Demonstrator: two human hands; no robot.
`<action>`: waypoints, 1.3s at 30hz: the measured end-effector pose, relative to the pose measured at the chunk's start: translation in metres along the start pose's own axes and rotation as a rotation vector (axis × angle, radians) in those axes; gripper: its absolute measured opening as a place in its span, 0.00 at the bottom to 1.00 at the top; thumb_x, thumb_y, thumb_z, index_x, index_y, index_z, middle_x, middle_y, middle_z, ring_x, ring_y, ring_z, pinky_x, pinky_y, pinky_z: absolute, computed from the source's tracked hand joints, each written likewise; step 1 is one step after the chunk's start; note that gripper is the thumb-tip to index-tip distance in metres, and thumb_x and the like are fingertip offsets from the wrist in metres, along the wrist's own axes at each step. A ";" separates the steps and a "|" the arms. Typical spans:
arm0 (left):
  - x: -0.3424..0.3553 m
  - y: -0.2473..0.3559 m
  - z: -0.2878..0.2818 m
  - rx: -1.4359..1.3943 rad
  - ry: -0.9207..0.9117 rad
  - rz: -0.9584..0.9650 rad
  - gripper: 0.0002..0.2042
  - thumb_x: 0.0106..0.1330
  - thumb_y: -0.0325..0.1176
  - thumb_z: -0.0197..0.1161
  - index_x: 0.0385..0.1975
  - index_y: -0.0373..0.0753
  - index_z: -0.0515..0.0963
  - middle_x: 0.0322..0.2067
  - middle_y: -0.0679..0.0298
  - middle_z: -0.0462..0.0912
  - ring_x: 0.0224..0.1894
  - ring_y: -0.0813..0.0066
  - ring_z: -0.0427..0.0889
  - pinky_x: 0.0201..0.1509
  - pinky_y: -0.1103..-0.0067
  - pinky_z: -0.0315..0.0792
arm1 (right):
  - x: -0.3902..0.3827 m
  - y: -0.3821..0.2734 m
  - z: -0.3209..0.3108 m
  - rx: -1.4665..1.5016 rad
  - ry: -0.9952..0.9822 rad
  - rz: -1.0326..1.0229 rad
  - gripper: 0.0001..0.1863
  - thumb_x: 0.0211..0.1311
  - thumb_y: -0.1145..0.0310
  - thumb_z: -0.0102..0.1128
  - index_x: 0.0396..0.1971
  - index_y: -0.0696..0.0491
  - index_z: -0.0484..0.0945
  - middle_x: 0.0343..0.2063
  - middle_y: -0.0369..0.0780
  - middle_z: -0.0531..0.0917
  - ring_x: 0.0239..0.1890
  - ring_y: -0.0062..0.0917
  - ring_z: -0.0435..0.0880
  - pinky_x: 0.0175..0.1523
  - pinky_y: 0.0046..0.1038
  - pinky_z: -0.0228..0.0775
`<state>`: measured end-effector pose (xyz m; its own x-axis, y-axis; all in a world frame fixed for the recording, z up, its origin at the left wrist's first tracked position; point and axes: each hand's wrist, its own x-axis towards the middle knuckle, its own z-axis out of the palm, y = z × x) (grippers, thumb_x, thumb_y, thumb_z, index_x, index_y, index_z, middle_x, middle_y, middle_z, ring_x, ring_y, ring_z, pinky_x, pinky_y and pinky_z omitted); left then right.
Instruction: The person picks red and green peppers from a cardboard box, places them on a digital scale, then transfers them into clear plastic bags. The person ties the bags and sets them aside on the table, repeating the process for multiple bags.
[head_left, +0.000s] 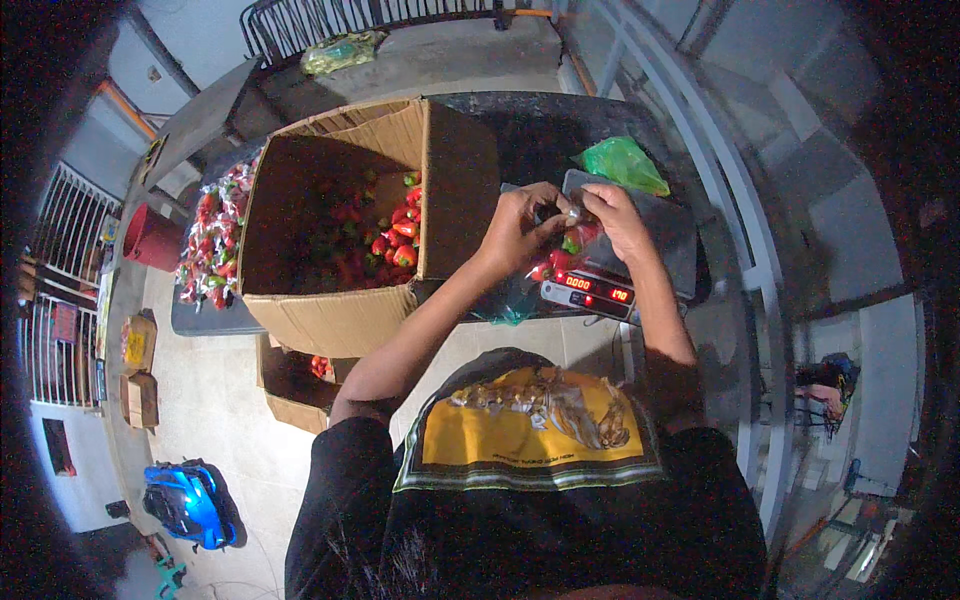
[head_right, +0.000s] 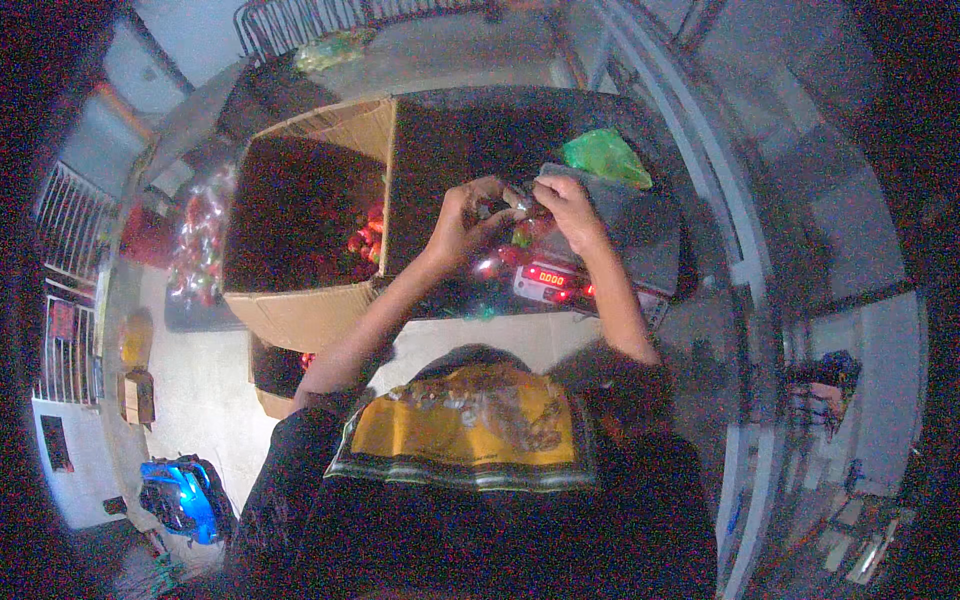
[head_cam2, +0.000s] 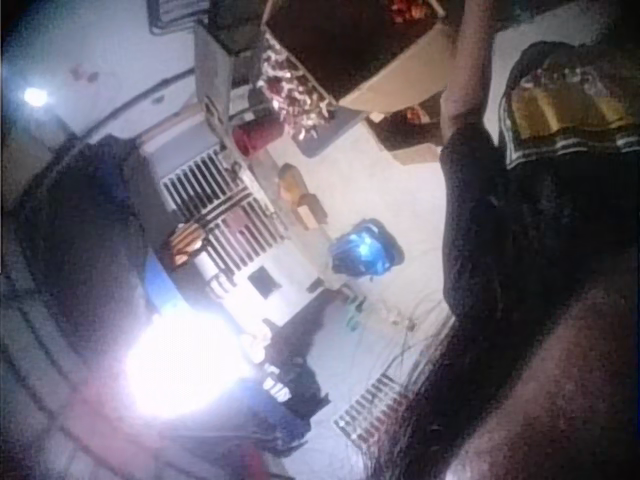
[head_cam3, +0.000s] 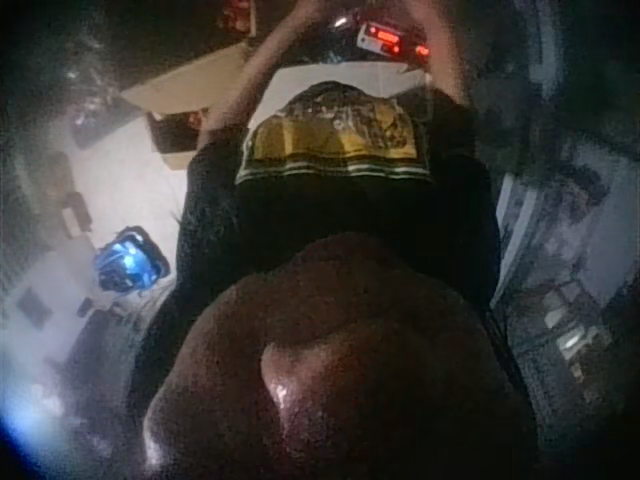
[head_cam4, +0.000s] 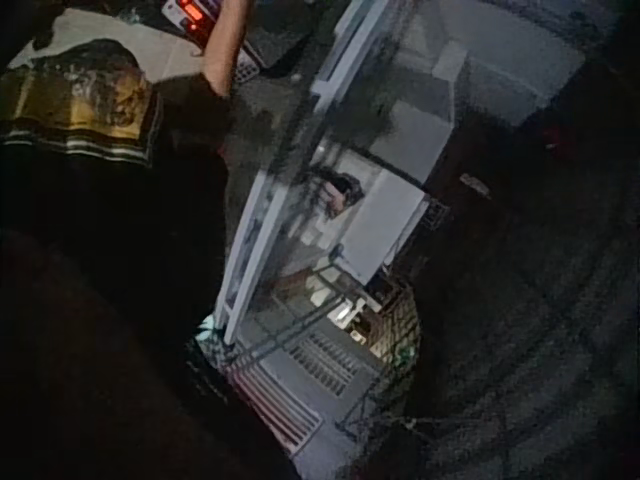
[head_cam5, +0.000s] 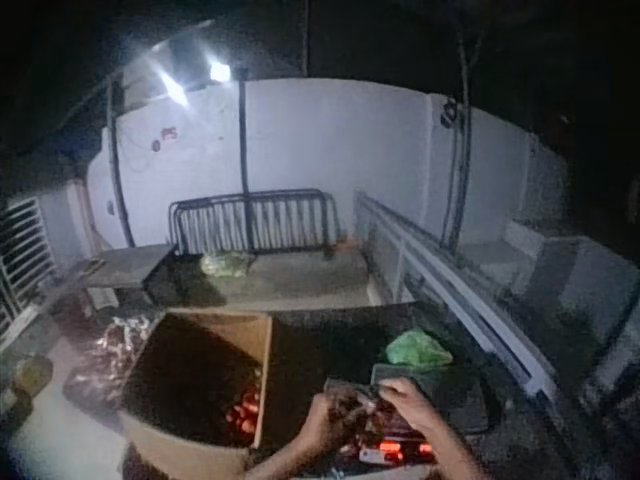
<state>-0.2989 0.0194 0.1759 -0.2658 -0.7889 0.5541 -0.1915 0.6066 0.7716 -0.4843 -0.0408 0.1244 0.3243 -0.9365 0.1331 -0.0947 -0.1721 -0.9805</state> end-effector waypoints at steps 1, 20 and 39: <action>0.002 0.011 -0.005 -0.034 -0.033 -0.014 0.04 0.53 0.25 0.63 0.26 0.35 0.76 0.27 0.66 0.79 0.32 0.80 0.75 0.37 0.81 0.68 | 0.002 0.001 0.000 0.064 -0.015 0.011 0.10 0.61 0.67 0.50 0.35 0.58 0.76 0.28 0.33 0.76 0.31 0.14 0.72 0.37 0.17 0.64; -0.035 -0.069 0.064 0.465 0.463 -0.445 0.05 0.49 0.31 0.64 0.22 0.38 0.77 0.24 0.57 0.78 0.31 0.58 0.77 0.35 0.67 0.68 | -0.046 0.108 0.103 -0.138 0.557 0.238 0.10 0.63 0.69 0.46 0.38 0.55 0.76 0.43 0.45 0.76 0.45 0.28 0.74 0.45 0.28 0.63; 0.009 -0.020 0.079 -0.383 0.378 -0.313 0.03 0.58 0.22 0.59 0.30 0.31 0.73 0.23 0.64 0.77 0.23 0.80 0.76 0.28 0.83 0.72 | -0.014 0.006 -0.006 -0.001 0.376 -0.049 0.13 0.59 0.66 0.56 0.17 0.57 0.73 0.16 0.31 0.73 0.21 0.12 0.68 0.29 0.19 0.58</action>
<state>-0.3725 0.0076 0.1405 0.1141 -0.9467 0.3013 0.1651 0.3171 0.9339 -0.4947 -0.0305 0.1175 -0.0401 -0.9738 0.2236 -0.0882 -0.2195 -0.9716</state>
